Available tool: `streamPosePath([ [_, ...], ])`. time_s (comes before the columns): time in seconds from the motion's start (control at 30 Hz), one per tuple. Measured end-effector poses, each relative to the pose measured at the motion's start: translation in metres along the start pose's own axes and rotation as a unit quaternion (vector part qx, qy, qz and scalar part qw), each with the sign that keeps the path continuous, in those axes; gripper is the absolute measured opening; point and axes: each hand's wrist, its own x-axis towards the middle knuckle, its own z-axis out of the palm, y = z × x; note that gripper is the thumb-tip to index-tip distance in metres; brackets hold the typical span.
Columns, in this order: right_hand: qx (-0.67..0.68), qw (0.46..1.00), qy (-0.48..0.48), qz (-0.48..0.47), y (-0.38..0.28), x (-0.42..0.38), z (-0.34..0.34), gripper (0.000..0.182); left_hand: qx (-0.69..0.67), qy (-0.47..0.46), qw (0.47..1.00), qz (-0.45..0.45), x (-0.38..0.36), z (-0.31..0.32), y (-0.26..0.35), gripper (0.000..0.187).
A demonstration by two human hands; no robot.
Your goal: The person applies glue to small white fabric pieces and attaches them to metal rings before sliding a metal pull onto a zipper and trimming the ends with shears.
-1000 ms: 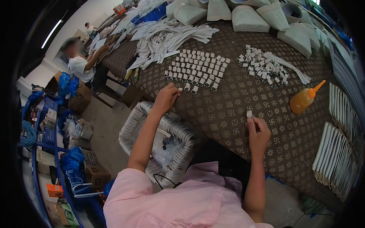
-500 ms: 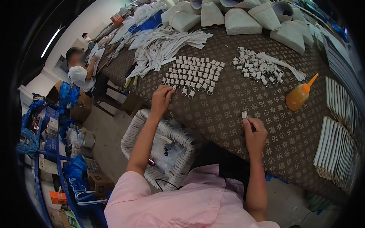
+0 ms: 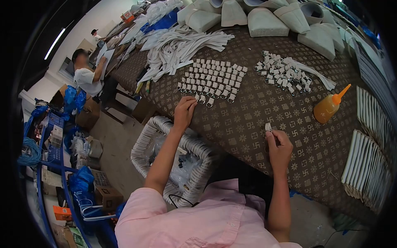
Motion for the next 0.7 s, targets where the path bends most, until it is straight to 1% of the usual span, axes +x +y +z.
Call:
streamPosePath([
  [0.07, 0.002, 1.000, 0.000, 0.004, 0.002, 0.000, 0.001, 0.014, 0.004, -0.013, 1.000, 0.013, 0.002, 0.000, 0.001, 0.012],
  [0.2, 0.006, 1.000, -0.004, 0.019, -0.001, -0.001, -0.001, 0.014, -0.008, -0.001, 1.000, 0.014, -0.001, 0.002, 0.005, 0.013],
  [0.27, 0.003, 1.000, -0.006, 0.019, 0.000, 0.000, -0.001, 0.014, 0.012, 0.062, 0.998, 0.014, -0.003, 0.001, 0.013, 0.013],
  [0.3, -0.002, 1.000, -0.010, 0.020, 0.001, 0.000, -0.001, 0.014, 0.009, 0.060, 0.998, 0.014, -0.006, 0.000, 0.018, 0.013],
  [0.33, -0.006, 1.000, -0.006, 0.023, -0.001, 0.001, -0.001, 0.014, 0.012, 0.091, 0.996, 0.003, -0.009, -0.002, 0.028, 0.013],
  [0.37, 0.055, 0.997, -0.020, 0.059, -0.005, 0.001, 0.001, 0.014, 0.012, 0.120, 0.993, -0.006, -0.011, -0.003, 0.043, 0.014],
  [0.43, 0.187, 0.974, -0.050, 0.120, -0.015, -0.003, 0.006, 0.015, -0.034, 0.093, 0.995, -0.016, -0.025, 0.001, 0.084, 0.012],
  [0.47, 0.258, 0.954, -0.071, 0.139, -0.021, -0.005, 0.012, 0.017, -0.192, 0.002, 0.977, -0.092, -0.035, 0.007, 0.108, 0.013],
  [0.5, 0.285, 0.942, -0.095, 0.148, -0.026, -0.007, 0.018, 0.017, -0.338, -0.086, 0.923, -0.163, -0.039, 0.014, 0.128, 0.014],
  [0.53, 0.316, 0.927, -0.123, 0.157, -0.029, -0.010, 0.025, 0.018, -0.344, -0.091, 0.920, -0.164, -0.040, 0.021, 0.146, 0.014],
  [0.6, 0.338, 0.922, -0.118, 0.150, -0.024, -0.017, 0.040, 0.019, -0.502, -0.103, 0.835, -0.202, -0.046, 0.031, 0.173, 0.016],
  [0.63, 0.362, 0.915, -0.117, 0.136, -0.023, -0.017, 0.043, 0.021, -0.502, -0.105, 0.834, -0.203, -0.047, 0.037, 0.175, 0.016],
  [0.67, 0.362, 0.915, -0.116, 0.138, -0.023, -0.016, 0.042, 0.021, -0.524, -0.090, 0.817, -0.223, -0.048, 0.044, 0.176, 0.017],
  [0.7, 0.334, 0.925, -0.123, 0.130, -0.024, -0.016, 0.040, 0.022, -0.546, -0.076, 0.799, -0.243, -0.050, 0.047, 0.176, 0.018],
])
